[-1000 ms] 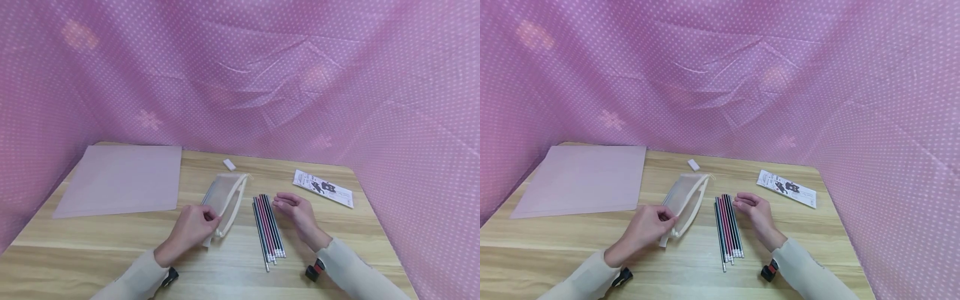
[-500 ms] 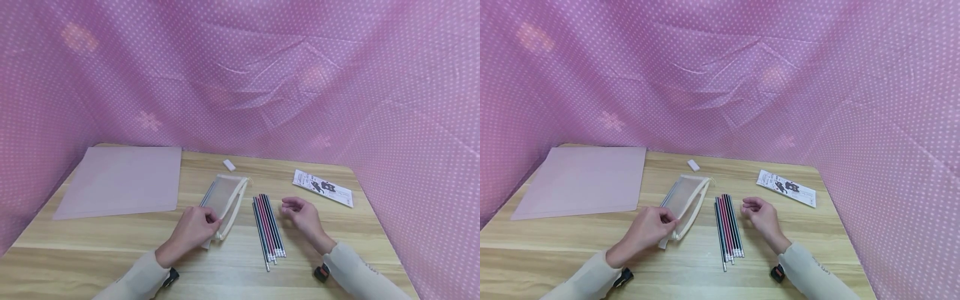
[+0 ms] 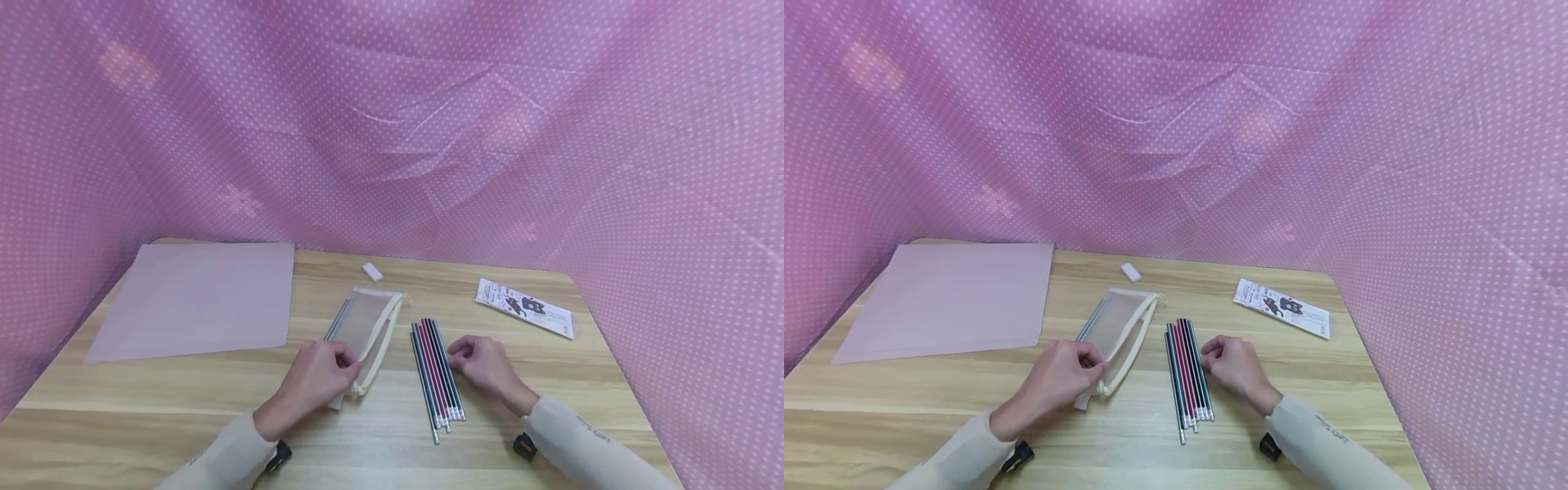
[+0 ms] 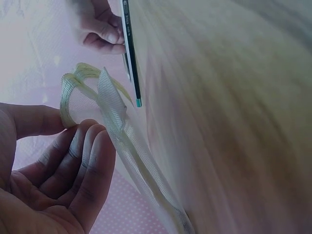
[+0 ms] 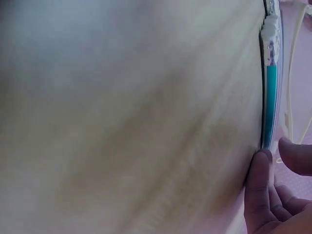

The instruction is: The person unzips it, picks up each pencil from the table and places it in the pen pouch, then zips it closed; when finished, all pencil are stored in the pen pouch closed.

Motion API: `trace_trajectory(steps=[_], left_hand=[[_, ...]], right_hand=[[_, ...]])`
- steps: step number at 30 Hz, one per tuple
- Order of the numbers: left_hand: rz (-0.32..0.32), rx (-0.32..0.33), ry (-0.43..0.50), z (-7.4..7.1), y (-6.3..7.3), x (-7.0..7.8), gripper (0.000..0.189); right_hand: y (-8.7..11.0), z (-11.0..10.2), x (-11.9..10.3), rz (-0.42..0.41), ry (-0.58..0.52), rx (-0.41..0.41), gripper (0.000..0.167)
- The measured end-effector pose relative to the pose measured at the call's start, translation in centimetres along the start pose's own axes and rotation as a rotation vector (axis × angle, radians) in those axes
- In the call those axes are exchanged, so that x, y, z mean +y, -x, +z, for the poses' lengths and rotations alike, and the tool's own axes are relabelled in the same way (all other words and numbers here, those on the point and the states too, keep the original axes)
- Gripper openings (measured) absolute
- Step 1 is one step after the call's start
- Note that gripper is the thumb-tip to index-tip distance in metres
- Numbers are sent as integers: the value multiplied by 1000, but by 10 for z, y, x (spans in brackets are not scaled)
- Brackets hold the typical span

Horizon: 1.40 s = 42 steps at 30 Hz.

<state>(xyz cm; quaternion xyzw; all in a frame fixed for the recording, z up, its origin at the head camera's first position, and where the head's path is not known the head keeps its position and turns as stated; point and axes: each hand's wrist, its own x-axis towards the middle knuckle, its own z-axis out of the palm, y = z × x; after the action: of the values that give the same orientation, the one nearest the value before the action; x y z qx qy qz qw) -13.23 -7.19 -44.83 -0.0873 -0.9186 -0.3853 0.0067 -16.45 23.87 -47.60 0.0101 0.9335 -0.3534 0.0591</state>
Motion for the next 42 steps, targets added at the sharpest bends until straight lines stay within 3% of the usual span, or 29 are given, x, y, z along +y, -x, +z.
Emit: trace_trajectory(steps=[8,27,42], left_hand=[[27,19,-10,1,0,0,15],[-7,7,-3,2,-2,0,14],[8,-5,13,6,-2,0,13]], right_hand=[[-7,2,-9,-13,96,-51,15],[-16,-2,-19,-34,245,-118,18],[-20,1,-26,-10,279,-191,18]])
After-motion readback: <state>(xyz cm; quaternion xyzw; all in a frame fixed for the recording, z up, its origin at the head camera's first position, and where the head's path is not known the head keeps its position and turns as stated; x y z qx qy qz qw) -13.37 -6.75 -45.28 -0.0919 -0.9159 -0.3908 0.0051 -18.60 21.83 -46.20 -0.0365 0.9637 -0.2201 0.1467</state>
